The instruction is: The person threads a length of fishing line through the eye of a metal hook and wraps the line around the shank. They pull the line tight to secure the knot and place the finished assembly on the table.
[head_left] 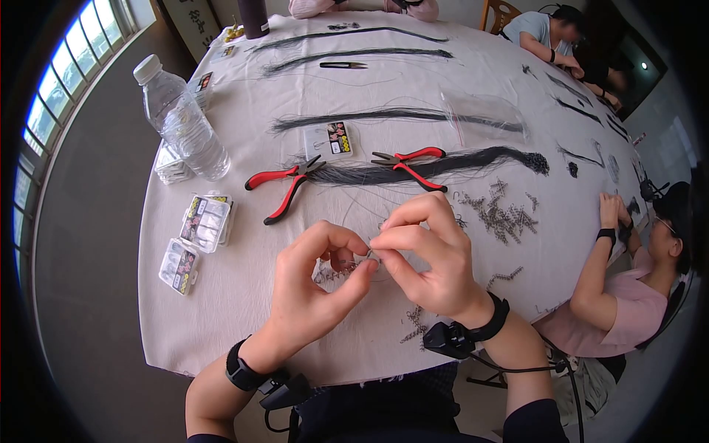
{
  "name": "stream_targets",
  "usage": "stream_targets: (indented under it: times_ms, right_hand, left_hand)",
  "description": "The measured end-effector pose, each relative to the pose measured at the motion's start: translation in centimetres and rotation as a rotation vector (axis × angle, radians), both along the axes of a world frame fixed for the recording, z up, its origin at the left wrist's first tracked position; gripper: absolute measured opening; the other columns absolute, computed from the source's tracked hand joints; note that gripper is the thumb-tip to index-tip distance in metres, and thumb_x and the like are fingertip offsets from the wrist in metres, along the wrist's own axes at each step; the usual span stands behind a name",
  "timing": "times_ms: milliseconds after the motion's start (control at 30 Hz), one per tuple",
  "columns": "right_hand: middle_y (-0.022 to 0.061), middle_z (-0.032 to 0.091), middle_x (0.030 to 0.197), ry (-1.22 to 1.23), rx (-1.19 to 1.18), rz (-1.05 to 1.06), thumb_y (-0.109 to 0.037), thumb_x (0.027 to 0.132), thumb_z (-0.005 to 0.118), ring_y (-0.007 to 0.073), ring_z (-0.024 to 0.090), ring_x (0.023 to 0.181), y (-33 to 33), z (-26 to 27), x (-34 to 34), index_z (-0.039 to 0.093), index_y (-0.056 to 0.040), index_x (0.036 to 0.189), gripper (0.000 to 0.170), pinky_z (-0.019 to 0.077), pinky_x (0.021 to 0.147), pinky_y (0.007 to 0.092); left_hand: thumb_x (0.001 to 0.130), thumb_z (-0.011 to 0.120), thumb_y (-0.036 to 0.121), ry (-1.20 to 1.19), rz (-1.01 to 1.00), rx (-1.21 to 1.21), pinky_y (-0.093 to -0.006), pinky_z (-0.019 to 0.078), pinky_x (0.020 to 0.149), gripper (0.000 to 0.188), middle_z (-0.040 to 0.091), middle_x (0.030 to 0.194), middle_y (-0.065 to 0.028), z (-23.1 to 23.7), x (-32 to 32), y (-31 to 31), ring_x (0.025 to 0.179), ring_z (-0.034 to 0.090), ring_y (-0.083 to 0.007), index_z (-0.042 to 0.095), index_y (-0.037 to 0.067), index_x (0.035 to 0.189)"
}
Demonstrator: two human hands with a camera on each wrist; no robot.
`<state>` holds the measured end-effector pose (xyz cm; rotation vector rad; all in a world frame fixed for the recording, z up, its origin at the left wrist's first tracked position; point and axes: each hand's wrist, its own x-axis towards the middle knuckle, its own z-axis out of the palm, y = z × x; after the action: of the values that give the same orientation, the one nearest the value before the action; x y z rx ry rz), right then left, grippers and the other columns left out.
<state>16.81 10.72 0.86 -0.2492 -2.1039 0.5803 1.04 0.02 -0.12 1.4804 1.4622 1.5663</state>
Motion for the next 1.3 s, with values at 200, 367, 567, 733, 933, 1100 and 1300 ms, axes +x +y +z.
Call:
stream_targets:
  times_ms: [200, 367, 567, 733, 933, 1100, 1300]
  right_hand:
    - [0.0051, 0.060, 0.094, 0.031, 0.013, 0.000, 0.007, 0.072, 0.074, 0.0232, 0.054, 0.084, 0.05, -0.15, -0.04, 0.070, -0.0083, 0.091, 0.024, 0.0461, 0.068, 0.0321]
    - [0.0050, 0.059, 0.094, 0.041, 0.010, 0.001, 0.007, 0.072, 0.075, 0.0231, 0.053, 0.083, 0.01, -0.23, -0.02, 0.070, -0.0082, 0.092, 0.026, 0.0458, 0.068, 0.0320]
    - [0.0050, 0.059, 0.094, 0.032, 0.024, 0.006, 0.008, 0.071, 0.075, 0.0232, 0.053, 0.083, 0.00, -0.27, -0.04, 0.070, -0.0083, 0.093, 0.028, 0.0457, 0.068, 0.0318]
    - [0.0049, 0.059, 0.094, 0.032, 0.027, 0.008, 0.007, 0.071, 0.076, 0.0232, 0.053, 0.083, -0.11, -0.23, -0.16, 0.070, -0.0086, 0.093, 0.028, 0.0456, 0.067, 0.0320]
    - [0.0046, 0.059, 0.094, 0.027, 0.044, 0.011, 0.007, 0.070, 0.077, 0.0229, 0.053, 0.083, -0.12, -0.26, -0.20, 0.070, -0.0088, 0.093, 0.028, 0.0455, 0.067, 0.0318]
    - [0.0040, 0.059, 0.093, 0.019, 0.054, 0.008, 0.006, 0.070, 0.077, 0.0223, 0.052, 0.082, -0.21, -0.30, -0.25, 0.070, -0.0091, 0.092, 0.028, 0.0451, 0.067, 0.0320]
    - [0.0036, 0.060, 0.093, 0.033, 0.065, 0.007, 0.005, 0.070, 0.078, 0.0221, 0.053, 0.083, -0.17, -0.42, -0.28, 0.070, -0.0095, 0.092, 0.027, 0.0444, 0.069, 0.0327]
  left_hand:
    - [0.082, 0.071, 0.004, 0.003, -0.025, 0.053, -0.0275, 0.0453, 0.066, 0.011, 0.063, 0.085, -0.0064, 0.00, -0.34, 0.13, 0.071, 0.054, -0.0135, 0.066, 0.001, 0.091]
    - [0.080, 0.071, 0.002, 0.097, 0.048, 0.082, -0.0274, 0.0440, 0.065, 0.009, 0.061, 0.089, -0.0073, 0.44, -0.07, 0.09, 0.070, 0.053, -0.0145, 0.067, 0.002, 0.088]
    - [0.080, 0.067, 0.000, 0.141, 0.049, 0.074, -0.0257, 0.0403, 0.068, 0.011, 0.057, 0.092, -0.0059, 0.71, -0.07, -0.17, 0.075, 0.047, -0.0122, 0.063, 0.000, 0.090]
    - [0.075, 0.070, 0.000, 0.165, 0.098, 0.110, -0.0269, 0.0427, 0.061, 0.011, 0.059, 0.083, -0.0057, 0.63, -0.11, 0.10, 0.067, 0.052, -0.0141, 0.067, 0.003, 0.085]
    - [0.074, 0.071, 0.001, 0.172, 0.096, 0.093, -0.0271, 0.0431, 0.061, 0.010, 0.059, 0.082, -0.0053, 0.51, -0.18, 0.09, 0.067, 0.052, -0.0140, 0.066, 0.003, 0.083]
    - [0.074, 0.069, 0.001, 0.141, 0.089, 0.059, -0.0272, 0.0441, 0.062, 0.010, 0.059, 0.082, -0.0055, 0.65, -0.05, 0.05, 0.068, 0.053, -0.0142, 0.065, 0.003, 0.083]
    - [0.075, 0.067, 0.001, 0.123, 0.093, 0.056, -0.0276, 0.0441, 0.063, 0.009, 0.059, 0.083, -0.0056, 0.60, -0.10, 0.00, 0.069, 0.053, -0.0148, 0.063, 0.002, 0.083]
